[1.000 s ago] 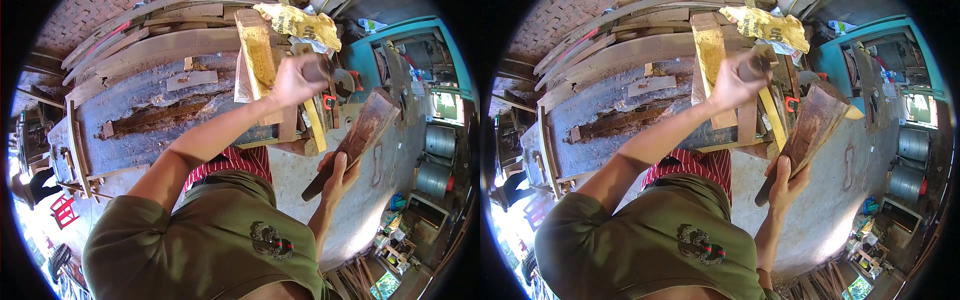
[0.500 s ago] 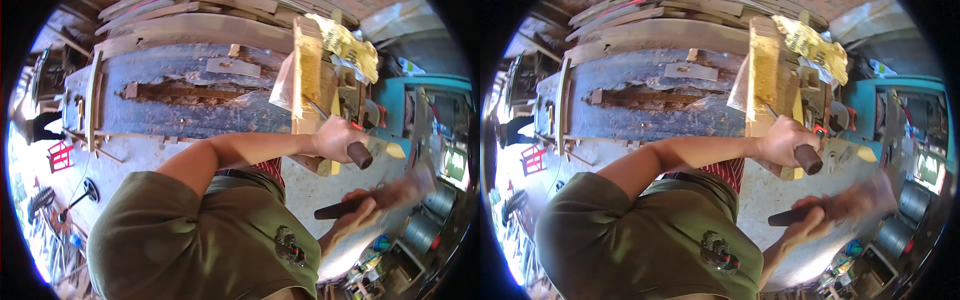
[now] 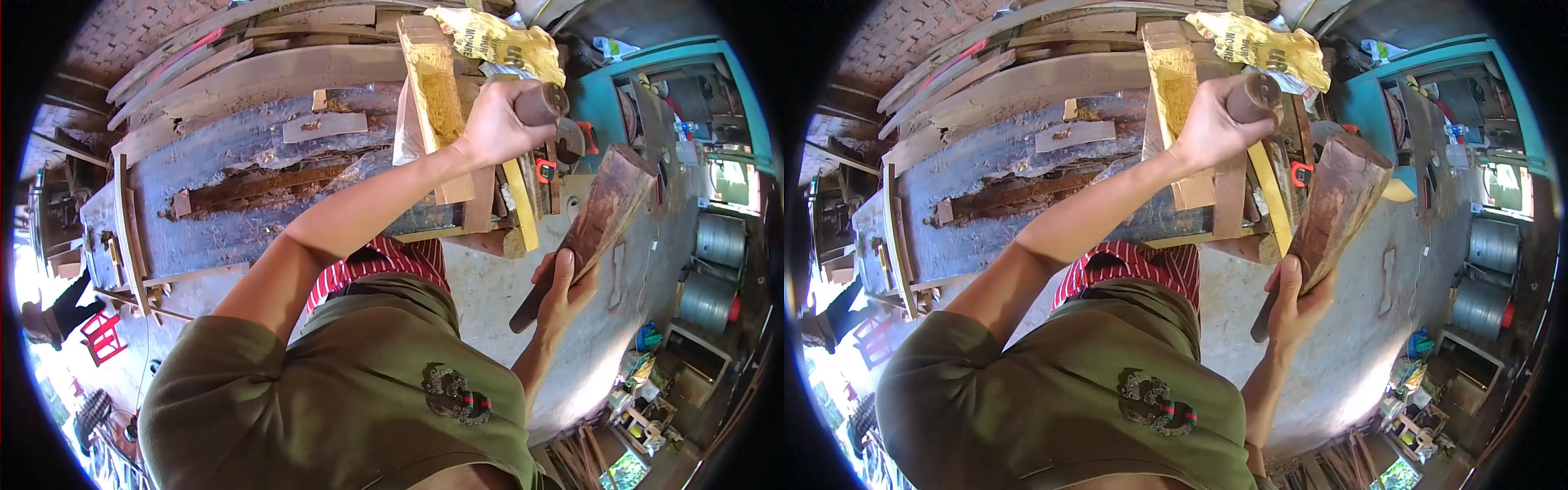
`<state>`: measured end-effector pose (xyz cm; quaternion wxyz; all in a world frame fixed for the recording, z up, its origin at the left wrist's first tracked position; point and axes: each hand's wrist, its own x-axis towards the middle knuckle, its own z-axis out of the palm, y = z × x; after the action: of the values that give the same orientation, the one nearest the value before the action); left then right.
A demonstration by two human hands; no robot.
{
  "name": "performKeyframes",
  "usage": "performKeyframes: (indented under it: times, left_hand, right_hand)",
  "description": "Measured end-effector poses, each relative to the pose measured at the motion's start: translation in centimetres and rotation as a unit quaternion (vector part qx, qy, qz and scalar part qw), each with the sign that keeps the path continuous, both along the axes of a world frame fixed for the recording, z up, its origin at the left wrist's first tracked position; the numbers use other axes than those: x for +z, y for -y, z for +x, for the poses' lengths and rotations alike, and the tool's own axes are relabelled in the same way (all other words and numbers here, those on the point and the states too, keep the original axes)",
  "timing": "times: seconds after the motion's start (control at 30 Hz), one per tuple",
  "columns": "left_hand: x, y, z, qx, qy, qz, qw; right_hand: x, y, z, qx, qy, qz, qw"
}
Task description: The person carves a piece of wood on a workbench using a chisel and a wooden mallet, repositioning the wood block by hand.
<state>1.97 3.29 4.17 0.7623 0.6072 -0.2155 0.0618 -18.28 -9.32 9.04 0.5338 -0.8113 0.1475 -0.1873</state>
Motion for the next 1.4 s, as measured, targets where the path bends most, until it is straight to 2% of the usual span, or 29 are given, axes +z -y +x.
performKeyframes:
  times: [0.13,0.2,0.27,0.3,0.33,0.4,0.43,0.47,0.53,0.57,0.67,0.7,0.8,0.87,0.97,1.13,1.2,1.27,1.33,1.4]
  left_hand:
    - [-1.6,0.4,-1.9,0.001,0.019,0.046,0.999]
    - [-2.1,0.6,-3.4,-0.019,0.092,0.137,0.986]
    - [-2.9,1.3,-4.5,-0.028,0.101,0.117,0.988]
    - [-2.9,1.4,-5.1,-0.022,0.113,0.129,0.985]
    - [-2.9,1.5,-5.7,-0.016,0.124,0.14,0.982]
    - [-3.1,1.8,-6.1,-0.01,0.125,0.159,0.979]
    - [-3.1,1.7,-6.2,-0.01,0.128,0.153,0.98]
    - [-3.2,1.5,-6.2,-0.009,0.132,0.149,0.98]
    - [-3.4,1.5,-6.2,-0.01,0.133,0.164,0.977]
    - [-3.5,1.6,-6.3,-0.014,0.139,0.178,0.974]
    - [-3.5,1.7,-6.4,-0.001,0.143,0.166,0.976]
    - [-3.4,1.8,-6.4,-0.005,0.147,0.165,0.975]
    - [-3.1,1.6,-4.8,-0.028,0.12,0.181,0.976]
    - [-1.5,1.1,-2.3,-0.01,0.028,0.147,0.989]
    - [-0.3,0.4,0.1,0.041,0.036,0.077,0.996]
    - [-1.8,0.2,-1.4,0.032,0.016,0.032,0.999]
    - [-2.4,0.1,-2.8,-0.011,0.092,0.107,0.99]
    - [-3.2,0.7,-3.9,-0.007,0.113,0.112,0.987]
    - [-3.2,0.7,-5.1,-0.035,0.133,0.157,0.978]
    - [-3.5,0.9,-5.5,-0.026,0.13,0.179,0.975]
  right_hand:
    - [1.2,-1.0,0.5,0.013,0.043,-0.014,0.999]
    - [1.6,-1.0,0.3,0.0,0.053,-0.024,0.998]
    - [1.5,-0.6,0.7,0.022,0.198,-0.049,0.979]
    - [1.3,-1.3,1.1,0.026,0.231,-0.038,0.972]
    - [1.1,-1.3,1.1,0.025,0.231,-0.041,0.972]
    - [0.4,-1.1,0.9,0.018,-0.044,-0.124,0.991]
    - [0.6,-0.8,0.7,0.0,-0.044,-0.016,0.999]
    - [0.8,-0.8,0.6,0.003,-0.045,-0.015,0.999]
    - [1.1,-0.8,0.2,-0.034,0.056,0.01,0.998]
    - [1.1,-0.3,-0.4,-0.002,0.101,0.021,0.995]
    - [0.0,-1.5,0.6,0.015,0.113,0.022,0.993]
    - [0.2,-1.2,0.2,0.007,-0.044,-0.028,0.999]
    - [-0.1,-0.6,0.4,-0.001,-0.015,-0.042,0.999]
    - [-0.1,-0.5,0.3,-0.006,-0.011,-0.015,1.0]
    - [-0.1,0.1,0.5,-0.004,0.003,0.006,1.0]
    - [0.5,-0.4,0.6,-0.009,0.023,-0.004,1.0]
    - [1.7,-0.7,0.6,0.005,0.081,-0.045,0.996]
    - [3.0,-1.4,0.7,-0.022,0.164,0.015,0.986]
    - [3.1,-2.2,1.0,-0.006,0.218,0.017,0.976]
    - [0.4,0.3,0.5,0.064,0.144,-0.178,0.971]
